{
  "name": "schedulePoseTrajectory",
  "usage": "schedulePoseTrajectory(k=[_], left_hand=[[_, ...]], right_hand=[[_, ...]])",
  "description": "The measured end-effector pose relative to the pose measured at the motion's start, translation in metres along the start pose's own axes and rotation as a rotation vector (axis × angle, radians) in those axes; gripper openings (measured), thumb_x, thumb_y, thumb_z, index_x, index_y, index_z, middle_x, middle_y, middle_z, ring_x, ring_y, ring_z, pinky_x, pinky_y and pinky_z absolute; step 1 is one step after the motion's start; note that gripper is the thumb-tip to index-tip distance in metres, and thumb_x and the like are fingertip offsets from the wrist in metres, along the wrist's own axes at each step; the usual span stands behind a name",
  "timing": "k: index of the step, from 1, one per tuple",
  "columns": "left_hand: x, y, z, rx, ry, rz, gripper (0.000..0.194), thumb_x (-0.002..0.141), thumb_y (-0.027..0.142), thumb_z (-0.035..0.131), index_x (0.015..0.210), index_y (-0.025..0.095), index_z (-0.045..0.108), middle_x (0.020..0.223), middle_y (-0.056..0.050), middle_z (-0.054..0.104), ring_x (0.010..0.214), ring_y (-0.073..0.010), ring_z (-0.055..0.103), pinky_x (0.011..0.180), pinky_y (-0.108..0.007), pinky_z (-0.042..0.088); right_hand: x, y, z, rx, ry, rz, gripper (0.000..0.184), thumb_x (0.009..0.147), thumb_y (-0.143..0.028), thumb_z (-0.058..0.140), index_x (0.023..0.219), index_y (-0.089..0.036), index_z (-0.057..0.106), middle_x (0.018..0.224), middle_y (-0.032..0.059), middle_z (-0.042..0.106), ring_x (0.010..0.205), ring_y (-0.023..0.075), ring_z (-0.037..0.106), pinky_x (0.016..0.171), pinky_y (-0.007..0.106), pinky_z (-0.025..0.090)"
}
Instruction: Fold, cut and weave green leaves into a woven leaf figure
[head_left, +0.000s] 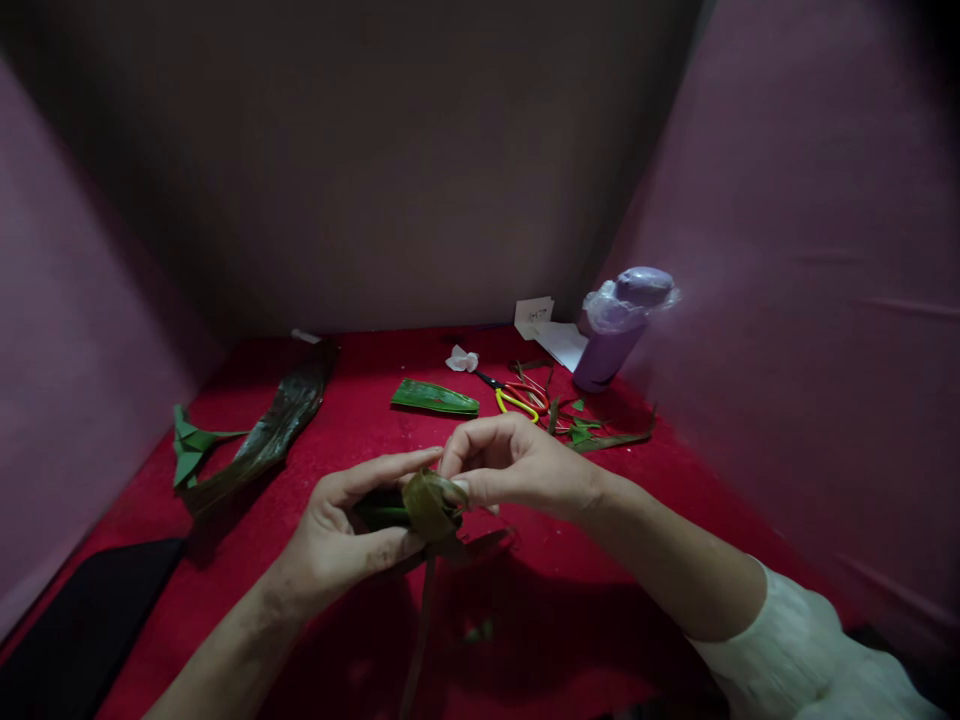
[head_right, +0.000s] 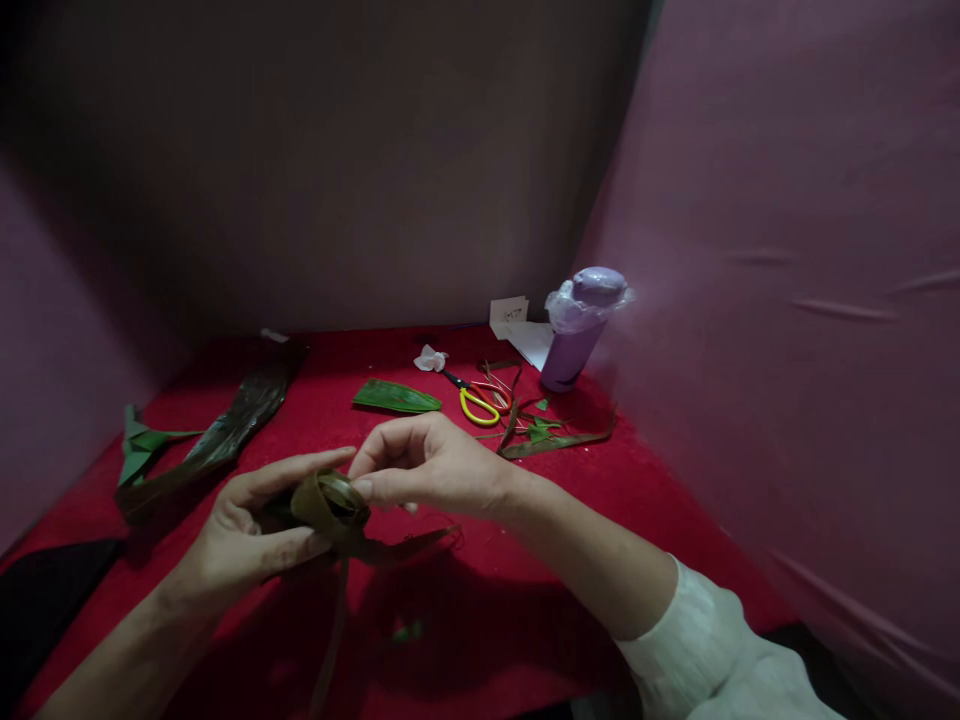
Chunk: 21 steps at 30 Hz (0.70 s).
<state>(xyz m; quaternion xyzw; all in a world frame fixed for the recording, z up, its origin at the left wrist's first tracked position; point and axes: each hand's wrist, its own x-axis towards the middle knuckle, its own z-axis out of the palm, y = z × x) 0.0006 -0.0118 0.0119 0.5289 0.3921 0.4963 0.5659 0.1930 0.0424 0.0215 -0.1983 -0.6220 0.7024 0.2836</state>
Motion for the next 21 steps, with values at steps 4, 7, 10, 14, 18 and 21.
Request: schedulePoseTrajectory(k=[4,7,10,14,18,21], left_hand=[[-0.002,0.002,0.004,-0.065,0.025,-0.035,0.040,0.057,0.007,0.077,0.094,0.024,0.074,0.072,-0.003,0.073,0.062,-0.0161,0.067,0.058,-0.020,0.054],[-0.001,-0.001,0.003,-0.095,-0.024,-0.066,0.043,0.058,0.006,0.076,0.096,0.024,0.073,0.072,-0.002,0.073,0.063,-0.0147,0.067,0.058,-0.019,0.053],[0.000,-0.004,-0.001,-0.153,-0.066,-0.084,0.045,0.057,0.005,0.077,0.097,0.025,0.073,0.074,-0.003,0.074,0.063,-0.0151,0.067,0.058,-0.019,0.053],[0.000,-0.005,0.000,-0.276,0.008,-0.103,0.042,0.054,0.007,0.079,0.091,0.025,0.074,0.076,-0.003,0.075,0.064,-0.0173,0.068,0.058,-0.021,0.054],[-0.002,-0.003,0.003,-0.299,0.040,-0.110,0.041,0.053,0.006,0.079,0.089,0.025,0.075,0.075,-0.003,0.075,0.066,-0.0173,0.069,0.061,-0.021,0.054],[-0.001,-0.004,0.001,-0.291,-0.024,-0.112,0.046,0.055,0.006,0.078,0.095,0.027,0.073,0.077,-0.003,0.075,0.067,-0.0170,0.069,0.061,-0.022,0.055]], right_hand=[[-0.002,-0.003,0.002,-0.028,0.017,-0.003,0.013,0.073,-0.022,0.068,0.075,-0.012,0.060,0.067,-0.0006,0.058,0.059,0.0071,0.052,0.058,0.022,0.043],[-0.004,-0.007,0.006,-0.120,0.056,-0.022,0.010,0.074,-0.018,0.066,0.071,-0.012,0.058,0.066,-0.0008,0.056,0.061,0.0085,0.052,0.062,0.025,0.045],[-0.007,-0.013,0.011,-0.238,0.118,-0.067,0.011,0.075,-0.020,0.066,0.070,-0.012,0.059,0.065,-0.0008,0.056,0.061,0.0086,0.051,0.060,0.024,0.043],[-0.007,-0.017,0.013,-0.197,0.149,-0.069,0.019,0.073,-0.028,0.069,0.069,-0.013,0.058,0.062,-0.0014,0.056,0.056,0.0072,0.049,0.053,0.020,0.040],[-0.006,-0.015,0.012,-0.138,0.111,-0.018,0.021,0.073,-0.030,0.069,0.070,-0.013,0.057,0.059,-0.0023,0.054,0.051,0.0063,0.048,0.048,0.019,0.038],[-0.009,-0.016,0.016,-0.294,0.150,-0.066,0.012,0.076,-0.021,0.063,0.069,-0.013,0.056,0.063,-0.0017,0.055,0.055,0.0068,0.047,0.052,0.020,0.039]])
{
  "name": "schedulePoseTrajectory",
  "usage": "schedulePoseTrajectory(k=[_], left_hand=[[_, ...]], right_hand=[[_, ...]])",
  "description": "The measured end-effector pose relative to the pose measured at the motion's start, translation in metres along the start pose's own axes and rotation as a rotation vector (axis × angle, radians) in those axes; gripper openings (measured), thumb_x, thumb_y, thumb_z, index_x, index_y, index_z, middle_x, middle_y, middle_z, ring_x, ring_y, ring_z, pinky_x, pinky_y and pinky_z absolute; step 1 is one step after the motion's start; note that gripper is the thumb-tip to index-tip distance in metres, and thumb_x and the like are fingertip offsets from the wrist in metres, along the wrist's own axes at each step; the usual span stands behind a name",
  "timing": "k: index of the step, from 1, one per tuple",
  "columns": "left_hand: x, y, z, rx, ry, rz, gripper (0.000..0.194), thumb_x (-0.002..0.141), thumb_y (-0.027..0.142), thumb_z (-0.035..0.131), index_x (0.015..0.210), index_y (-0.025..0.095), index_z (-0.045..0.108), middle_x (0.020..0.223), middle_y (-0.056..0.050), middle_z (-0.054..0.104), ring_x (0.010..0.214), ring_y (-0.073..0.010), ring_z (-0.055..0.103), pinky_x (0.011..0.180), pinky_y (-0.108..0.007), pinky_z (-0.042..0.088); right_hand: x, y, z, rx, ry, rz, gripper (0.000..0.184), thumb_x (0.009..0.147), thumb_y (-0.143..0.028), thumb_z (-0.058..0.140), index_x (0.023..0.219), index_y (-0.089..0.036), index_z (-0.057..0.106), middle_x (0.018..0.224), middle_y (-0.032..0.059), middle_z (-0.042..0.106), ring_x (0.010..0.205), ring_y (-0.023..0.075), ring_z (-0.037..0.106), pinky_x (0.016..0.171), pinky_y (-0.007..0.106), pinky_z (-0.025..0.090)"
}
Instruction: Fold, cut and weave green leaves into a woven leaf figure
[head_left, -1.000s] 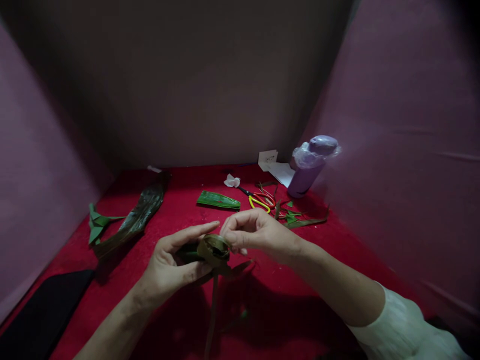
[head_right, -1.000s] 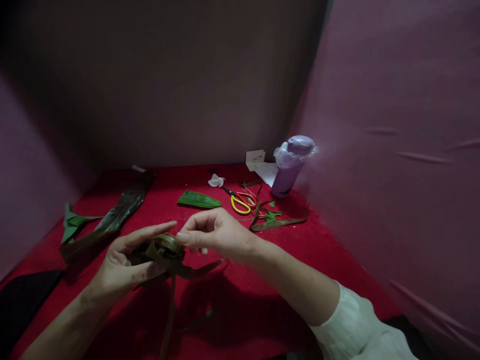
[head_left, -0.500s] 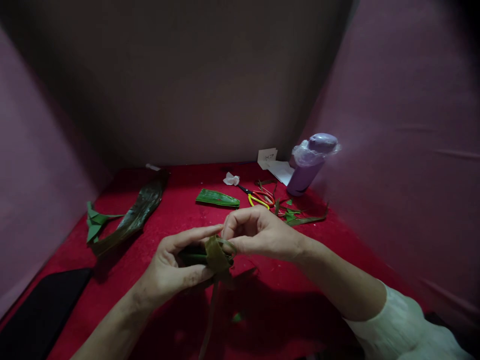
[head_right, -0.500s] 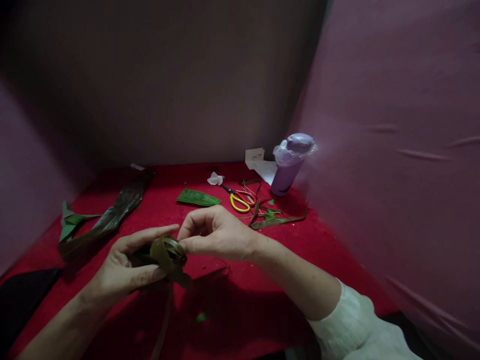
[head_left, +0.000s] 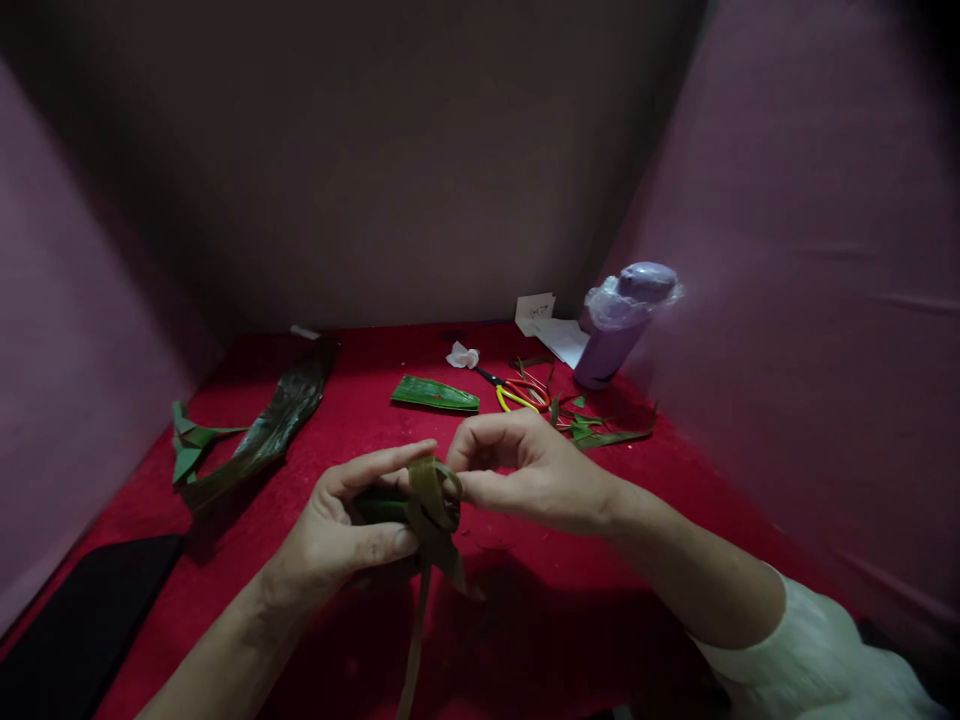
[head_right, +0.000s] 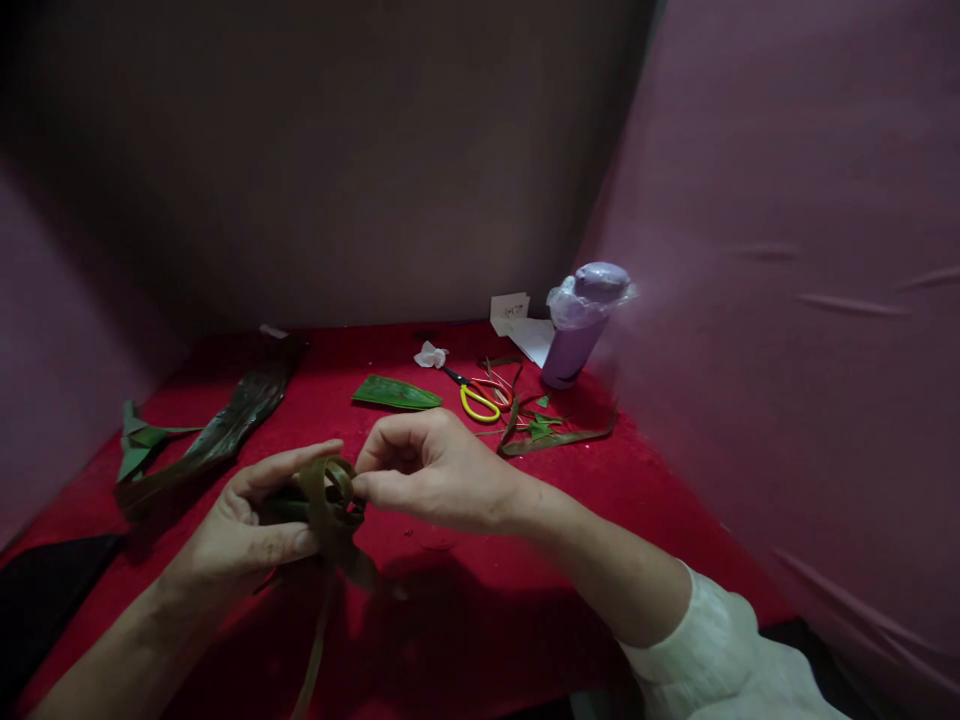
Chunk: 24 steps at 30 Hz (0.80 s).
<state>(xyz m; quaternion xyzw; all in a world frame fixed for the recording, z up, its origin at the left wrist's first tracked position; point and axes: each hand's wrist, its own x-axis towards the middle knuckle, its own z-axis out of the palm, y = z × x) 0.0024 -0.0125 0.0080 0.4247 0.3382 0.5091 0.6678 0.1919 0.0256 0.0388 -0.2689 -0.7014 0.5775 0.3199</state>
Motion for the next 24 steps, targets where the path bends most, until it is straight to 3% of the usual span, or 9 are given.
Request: schedulePoseTrajectory(k=[4,10,17,20,24], left_hand=[[0.002,-0.002,-0.003,-0.031,-0.060,-0.017,0.042,0.057,0.005,0.077,0.092,0.027,0.074,0.078,-0.003,0.075,0.067,-0.0177,0.069,0.060,-0.023,0.055],[-0.002,0.001,0.001,-0.090,0.096,-0.007,0.039,0.051,0.007,0.081,0.084,0.026,0.075,0.073,-0.001,0.075,0.063,-0.0172,0.069,0.058,-0.022,0.055],[0.001,0.000,-0.005,-0.055,0.088,0.007,0.038,0.049,0.010,0.081,0.083,0.027,0.075,0.074,-0.002,0.075,0.062,-0.0197,0.069,0.058,-0.028,0.057],[0.002,-0.001,-0.005,-0.057,0.077,0.021,0.036,0.050,0.009,0.081,0.082,0.026,0.075,0.075,-0.002,0.075,0.063,-0.0190,0.070,0.059,-0.025,0.057],[0.003,-0.002,-0.003,-0.070,0.041,0.030,0.033,0.052,0.006,0.080,0.078,0.025,0.075,0.078,-0.001,0.075,0.069,-0.0178,0.070,0.062,-0.021,0.056]], right_hand=[[-0.006,-0.005,0.004,-0.191,0.043,-0.076,0.008,0.077,-0.013,0.059,0.069,-0.014,0.057,0.065,-0.0017,0.055,0.058,0.0072,0.047,0.054,0.021,0.039],[0.000,0.000,-0.004,0.216,-0.112,0.116,0.010,0.075,-0.020,0.065,0.079,-0.013,0.059,0.064,-0.0026,0.056,0.052,0.0052,0.050,0.047,0.016,0.041],[0.004,0.007,-0.003,0.274,-0.096,0.119,0.018,0.071,-0.026,0.070,0.076,-0.013,0.059,0.063,-0.0027,0.056,0.051,0.0049,0.049,0.046,0.016,0.040],[0.002,0.004,0.002,0.213,-0.042,0.097,0.014,0.072,-0.022,0.067,0.070,-0.013,0.057,0.061,-0.0036,0.053,0.052,0.0050,0.046,0.048,0.018,0.039],[-0.005,-0.003,0.009,-0.159,0.107,-0.027,0.008,0.073,-0.011,0.059,0.067,-0.015,0.056,0.062,-0.0033,0.052,0.057,0.0071,0.046,0.053,0.021,0.039]])
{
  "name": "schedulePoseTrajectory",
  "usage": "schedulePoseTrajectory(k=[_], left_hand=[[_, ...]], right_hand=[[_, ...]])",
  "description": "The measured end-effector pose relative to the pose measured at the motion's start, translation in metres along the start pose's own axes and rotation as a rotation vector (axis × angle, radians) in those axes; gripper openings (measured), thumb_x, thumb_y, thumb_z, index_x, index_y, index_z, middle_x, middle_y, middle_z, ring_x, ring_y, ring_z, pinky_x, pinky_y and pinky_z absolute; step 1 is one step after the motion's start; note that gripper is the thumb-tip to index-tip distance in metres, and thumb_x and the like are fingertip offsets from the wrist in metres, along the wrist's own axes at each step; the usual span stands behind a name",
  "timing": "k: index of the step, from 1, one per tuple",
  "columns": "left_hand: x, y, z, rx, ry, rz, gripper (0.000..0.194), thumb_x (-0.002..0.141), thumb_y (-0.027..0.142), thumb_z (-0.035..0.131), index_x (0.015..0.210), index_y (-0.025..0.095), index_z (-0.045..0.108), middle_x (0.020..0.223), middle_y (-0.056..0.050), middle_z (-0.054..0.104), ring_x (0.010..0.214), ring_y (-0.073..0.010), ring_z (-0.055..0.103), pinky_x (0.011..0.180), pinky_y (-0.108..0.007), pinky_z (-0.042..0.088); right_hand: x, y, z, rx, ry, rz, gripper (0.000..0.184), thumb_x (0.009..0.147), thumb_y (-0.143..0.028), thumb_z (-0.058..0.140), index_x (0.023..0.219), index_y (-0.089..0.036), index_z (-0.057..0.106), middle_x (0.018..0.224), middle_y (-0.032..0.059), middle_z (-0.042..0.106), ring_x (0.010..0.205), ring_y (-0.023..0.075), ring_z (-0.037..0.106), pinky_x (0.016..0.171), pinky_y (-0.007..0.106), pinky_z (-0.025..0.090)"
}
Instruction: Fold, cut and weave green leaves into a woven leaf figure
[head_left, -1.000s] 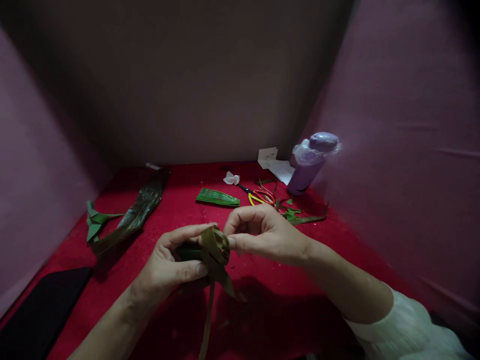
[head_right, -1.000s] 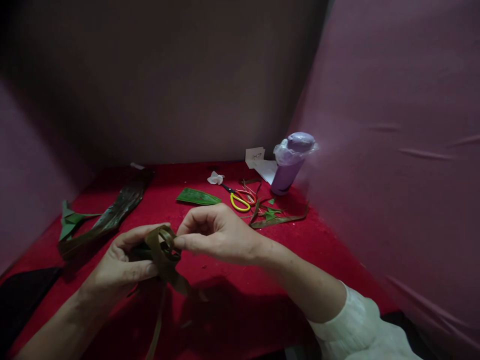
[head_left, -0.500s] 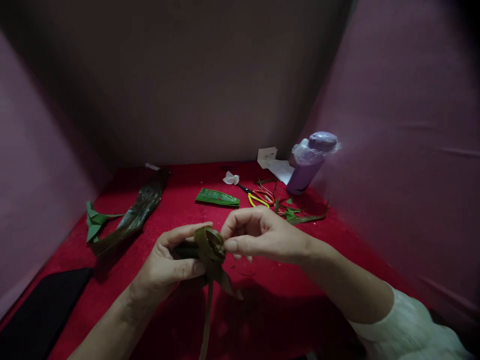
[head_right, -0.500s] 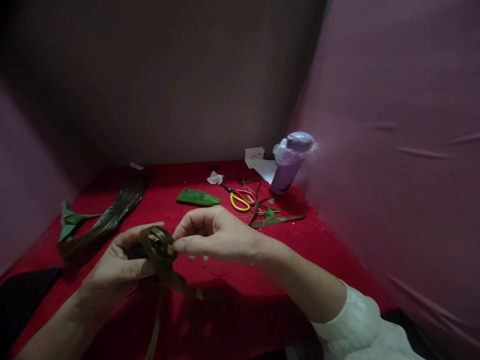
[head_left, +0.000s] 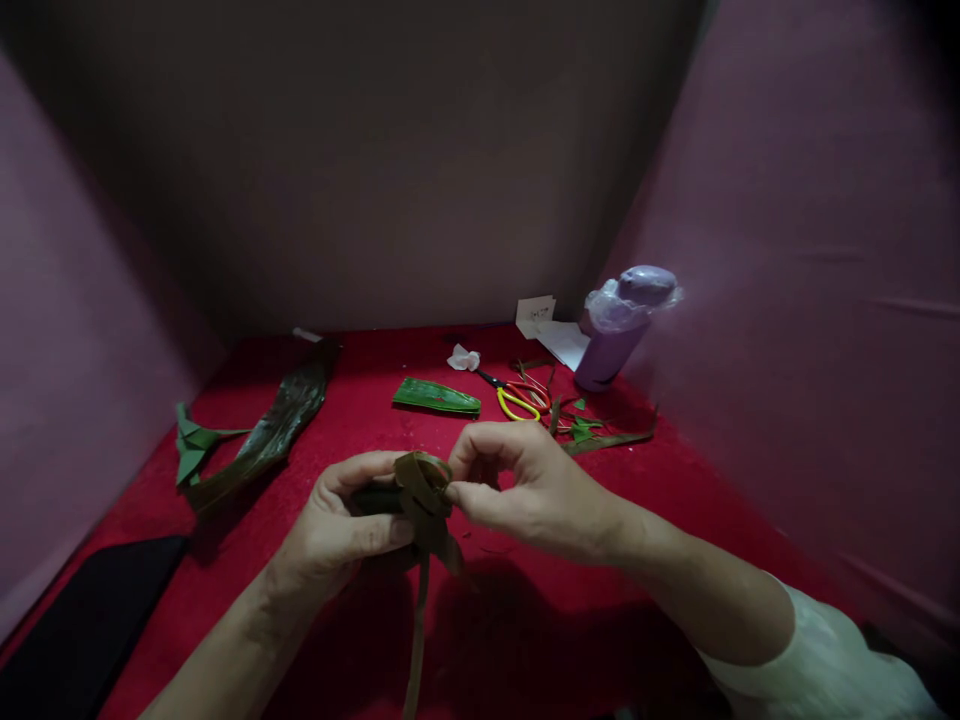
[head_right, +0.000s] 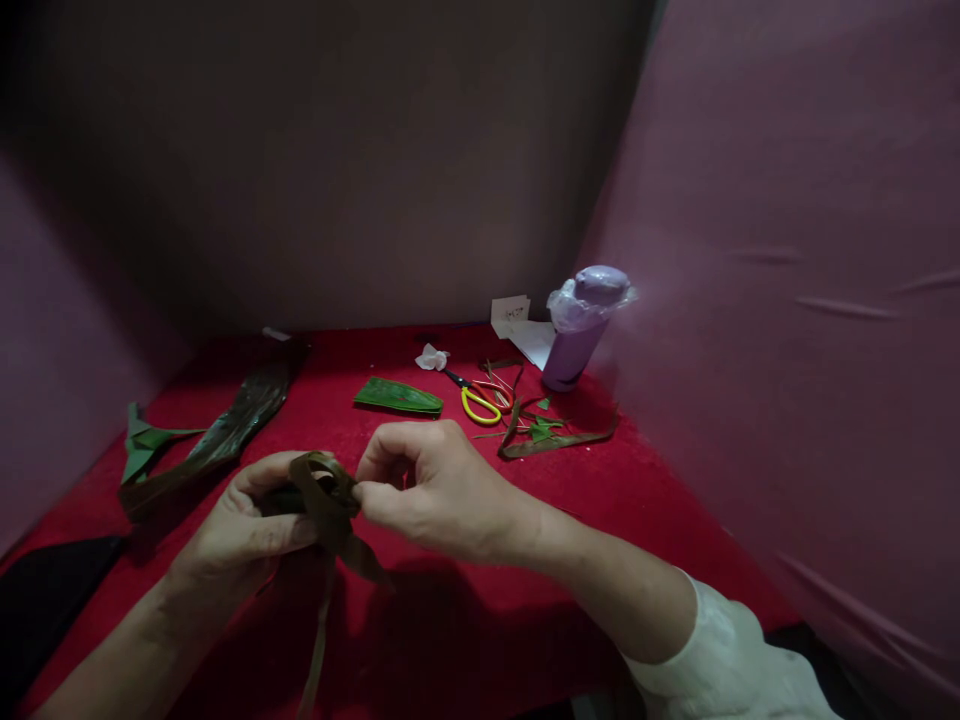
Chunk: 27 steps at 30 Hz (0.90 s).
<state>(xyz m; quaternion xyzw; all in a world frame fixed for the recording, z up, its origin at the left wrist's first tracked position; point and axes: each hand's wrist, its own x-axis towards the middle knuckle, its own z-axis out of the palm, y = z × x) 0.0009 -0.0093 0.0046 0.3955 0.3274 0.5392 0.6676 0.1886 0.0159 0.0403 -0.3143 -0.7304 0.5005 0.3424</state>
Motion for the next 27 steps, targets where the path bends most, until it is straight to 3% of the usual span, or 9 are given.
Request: schedulePoseTrajectory(k=[2,8,12,19,22,27], left_hand=[[0.000,0.000,0.000,-0.015,-0.001,-0.005,0.032,0.052,0.006,0.080,0.077,0.025,0.075,0.078,0.000,0.075,0.069,-0.0175,0.070,0.062,-0.022,0.057],[-0.002,0.002,-0.002,-0.032,0.040,-0.044,0.032,0.052,0.009,0.081,0.079,0.023,0.075,0.075,0.000,0.075,0.063,-0.0152,0.068,0.061,-0.023,0.057],[-0.002,0.002,-0.001,-0.070,0.021,-0.072,0.032,0.052,0.009,0.081,0.080,0.024,0.075,0.076,-0.001,0.075,0.065,-0.0164,0.069,0.061,-0.022,0.057],[0.002,0.001,-0.013,-0.253,0.116,-0.066,0.045,0.048,0.011,0.082,0.088,0.030,0.073,0.076,0.000,0.075,0.060,-0.0151,0.068,0.057,-0.022,0.056],[0.005,-0.003,-0.018,-0.311,0.144,-0.071,0.048,0.044,0.009,0.082,0.086,0.030,0.073,0.077,0.000,0.075,0.060,-0.0151,0.068,0.057,-0.022,0.056],[0.005,-0.007,-0.015,-0.339,0.138,-0.113,0.045,0.045,0.009,0.082,0.085,0.029,0.074,0.074,-0.001,0.075,0.057,-0.0137,0.068,0.058,-0.022,0.057]], right_hand=[[-0.003,-0.004,0.000,-0.116,0.011,-0.073,0.009,0.074,-0.008,0.057,0.068,-0.015,0.057,0.063,-0.0032,0.052,0.057,0.0073,0.046,0.054,0.021,0.040],[-0.001,-0.006,-0.004,-0.022,-0.078,-0.047,0.005,0.080,-0.013,0.057,0.077,-0.014,0.061,0.070,-0.0015,0.058,0.061,0.0072,0.050,0.057,0.020,0.042],[-0.001,-0.005,-0.005,-0.185,-0.070,-0.201,0.009,0.079,-0.008,0.055,0.078,-0.014,0.062,0.070,-0.0014,0.057,0.064,0.0082,0.050,0.061,0.021,0.043],[-0.004,-0.004,0.004,-0.252,0.108,-0.188,0.009,0.082,-0.011,0.053,0.081,-0.014,0.061,0.069,-0.0013,0.058,0.062,0.0081,0.051,0.054,0.019,0.043],[-0.004,0.003,0.014,-0.278,0.179,-0.300,0.006,0.082,-0.012,0.054,0.086,-0.013,0.059,0.073,0.0000,0.058,0.063,0.0085,0.051,0.057,0.020,0.044],[-0.002,0.015,0.023,-0.441,0.246,-0.533,0.019,0.081,-0.013,0.056,0.100,-0.010,0.057,0.084,0.0065,0.061,0.073,0.0136,0.054,0.065,0.027,0.046]])
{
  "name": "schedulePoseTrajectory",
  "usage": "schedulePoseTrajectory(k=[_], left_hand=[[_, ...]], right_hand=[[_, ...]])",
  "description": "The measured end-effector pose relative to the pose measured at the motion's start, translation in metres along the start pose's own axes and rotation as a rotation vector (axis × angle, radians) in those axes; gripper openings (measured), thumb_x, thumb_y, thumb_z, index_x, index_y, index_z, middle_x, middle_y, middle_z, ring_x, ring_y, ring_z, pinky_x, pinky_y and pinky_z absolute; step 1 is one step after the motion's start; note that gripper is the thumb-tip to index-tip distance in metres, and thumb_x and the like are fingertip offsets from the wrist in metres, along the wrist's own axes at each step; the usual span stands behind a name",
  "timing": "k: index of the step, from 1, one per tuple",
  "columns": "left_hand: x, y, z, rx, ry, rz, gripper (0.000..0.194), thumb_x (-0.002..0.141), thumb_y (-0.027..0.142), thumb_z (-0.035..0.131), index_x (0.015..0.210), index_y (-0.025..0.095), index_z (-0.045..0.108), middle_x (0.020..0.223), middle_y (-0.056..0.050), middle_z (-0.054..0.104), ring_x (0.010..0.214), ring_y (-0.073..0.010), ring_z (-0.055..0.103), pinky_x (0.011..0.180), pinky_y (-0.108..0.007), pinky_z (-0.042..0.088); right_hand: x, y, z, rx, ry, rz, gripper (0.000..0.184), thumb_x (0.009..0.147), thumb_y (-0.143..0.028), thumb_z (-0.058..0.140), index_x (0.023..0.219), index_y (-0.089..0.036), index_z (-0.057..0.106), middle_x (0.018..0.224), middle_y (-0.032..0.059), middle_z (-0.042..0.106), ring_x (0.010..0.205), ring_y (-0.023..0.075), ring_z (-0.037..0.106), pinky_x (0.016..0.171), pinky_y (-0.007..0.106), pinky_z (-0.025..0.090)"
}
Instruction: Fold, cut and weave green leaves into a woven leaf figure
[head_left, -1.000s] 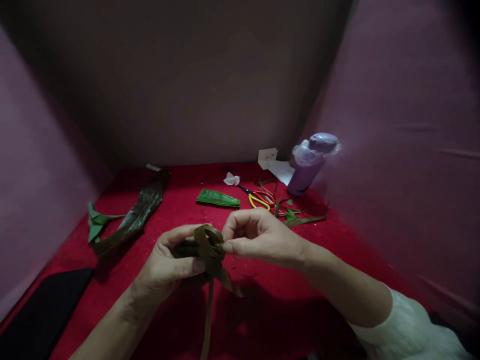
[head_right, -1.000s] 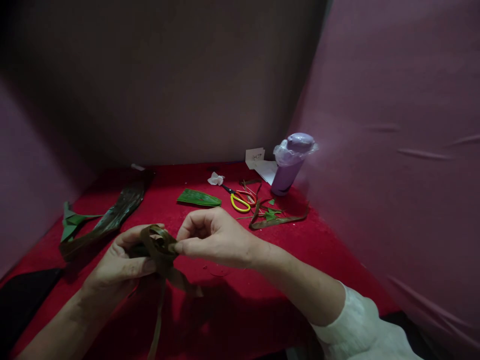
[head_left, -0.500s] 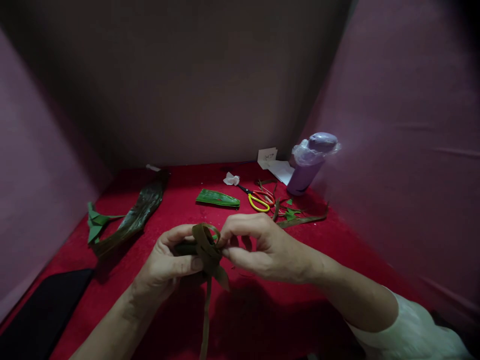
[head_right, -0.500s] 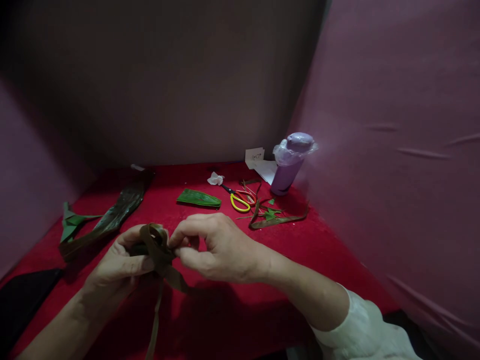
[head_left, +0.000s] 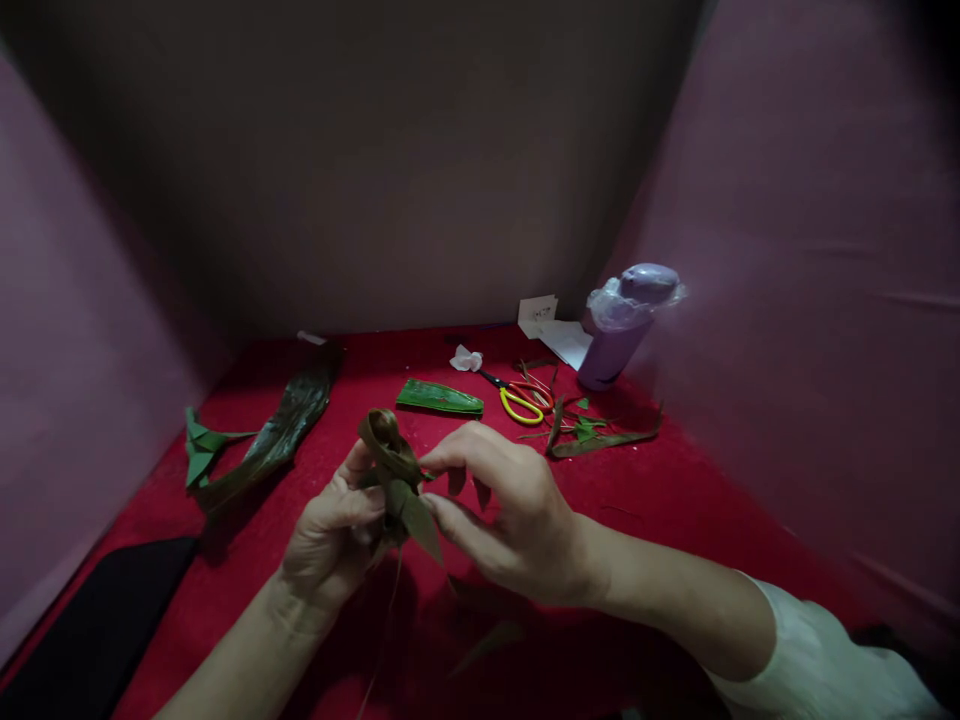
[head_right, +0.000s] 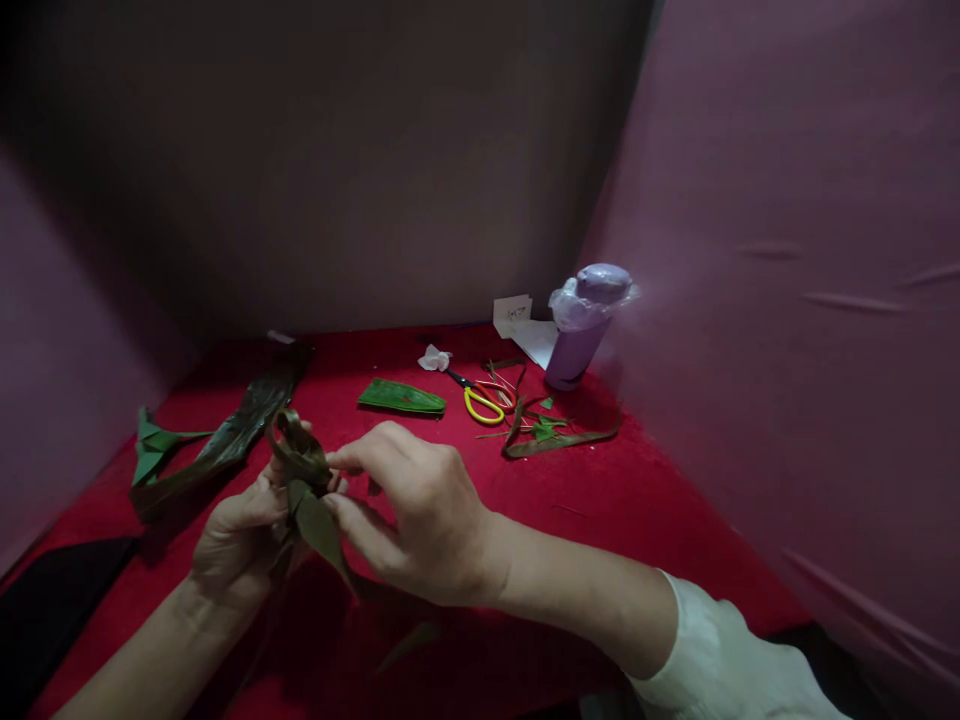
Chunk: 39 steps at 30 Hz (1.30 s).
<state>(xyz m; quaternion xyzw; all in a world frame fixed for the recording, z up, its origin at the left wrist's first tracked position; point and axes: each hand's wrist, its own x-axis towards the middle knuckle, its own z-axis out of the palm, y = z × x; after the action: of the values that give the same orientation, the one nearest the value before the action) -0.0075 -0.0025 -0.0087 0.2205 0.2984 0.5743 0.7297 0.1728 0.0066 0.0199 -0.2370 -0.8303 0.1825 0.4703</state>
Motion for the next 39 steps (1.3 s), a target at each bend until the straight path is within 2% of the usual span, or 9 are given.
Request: schedulePoseTrajectory(k=[3,7,13,17,23,27,32,39], left_hand=[[0.0000,-0.0015,0.0017,-0.004,-0.005,-0.007,0.045,0.044,0.007,0.082,0.083,0.028,0.074,0.070,0.000,0.074,0.053,-0.0122,0.067,0.055,-0.019,0.056],[0.0009,-0.0014,-0.0003,-0.017,-0.014,-0.035,0.053,0.042,0.006,0.083,0.088,0.030,0.073,0.074,0.000,0.075,0.057,-0.0124,0.068,0.056,-0.019,0.056],[0.0013,-0.0024,-0.0005,0.005,-0.069,-0.020,0.045,0.048,0.007,0.082,0.086,0.029,0.074,0.074,0.000,0.075,0.058,-0.0135,0.068,0.056,-0.020,0.057],[0.0014,-0.0040,0.0008,0.026,-0.129,-0.019,0.044,0.054,0.005,0.079,0.090,0.029,0.073,0.073,0.000,0.075,0.058,-0.0131,0.068,0.056,-0.019,0.056],[0.0015,-0.0023,-0.0013,0.032,-0.114,-0.006,0.046,0.052,0.005,0.080,0.091,0.028,0.073,0.076,-0.001,0.075,0.057,-0.0131,0.068,0.055,-0.019,0.057],[-0.0002,-0.0016,-0.0012,0.059,-0.136,-0.006,0.043,0.055,0.005,0.078,0.091,0.028,0.073,0.075,0.000,0.075,0.059,-0.0138,0.068,0.055,-0.020,0.056],[-0.0018,-0.0015,0.0014,0.071,-0.156,-0.015,0.042,0.056,0.006,0.078,0.091,0.028,0.072,0.076,0.002,0.074,0.059,-0.0120,0.067,0.057,-0.020,0.056],[-0.0025,-0.0007,0.0031,0.087,-0.180,-0.014,0.039,0.055,0.005,0.078,0.087,0.024,0.073,0.076,-0.001,0.075,0.060,-0.0137,0.067,0.057,-0.021,0.057]], right_hand=[[-0.0006,0.0023,0.0020,-0.058,0.031,-0.085,0.019,0.081,-0.012,0.055,0.100,-0.008,0.057,0.085,0.0088,0.061,0.077,0.0152,0.055,0.066,0.028,0.047],[-0.0003,0.0037,0.0018,-0.079,0.041,-0.113,0.016,0.081,-0.009,0.052,0.095,-0.008,0.060,0.083,0.0097,0.061,0.074,0.0149,0.057,0.064,0.027,0.048],[0.0002,0.0033,-0.0005,-0.017,0.054,-0.085,0.021,0.078,-0.011,0.053,0.098,-0.010,0.058,0.084,0.0089,0.062,0.077,0.0159,0.057,0.067,0.029,0.050],[-0.0002,0.0043,-0.0004,-0.083,0.052,-0.093,0.020,0.078,-0.013,0.055,0.097,-0.008,0.059,0.085,0.0099,0.062,0.077,0.0166,0.057,0.067,0.030,0.049],[-0.0019,0.0059,0.0004,-0.027,0.084,-0.096,0.018,0.077,-0.008,0.053,0.094,-0.010,0.058,0.081,0.0071,0.061,0.074,0.0152,0.056,0.067,0.029,0.049],[-0.0016,0.0056,0.0000,-0.032,0.064,-0.084,0.027,0.077,-0.012,0.056,0.103,-0.010,0.056,0.090,0.0098,0.061,0.082,0.0171,0.057,0.070,0.031,0.050],[-0.0035,0.0043,0.0020,-0.083,0.080,-0.128,0.022,0.077,-0.010,0.051,0.099,-0.012,0.058,0.090,0.0106,0.061,0.082,0.0175,0.058,0.069,0.032,0.052],[-0.0046,0.0018,0.0034,0.007,0.114,-0.093,0.024,0.077,-0.013,0.052,0.101,-0.012,0.055,0.091,0.0117,0.062,0.084,0.0184,0.058,0.072,0.034,0.053]])
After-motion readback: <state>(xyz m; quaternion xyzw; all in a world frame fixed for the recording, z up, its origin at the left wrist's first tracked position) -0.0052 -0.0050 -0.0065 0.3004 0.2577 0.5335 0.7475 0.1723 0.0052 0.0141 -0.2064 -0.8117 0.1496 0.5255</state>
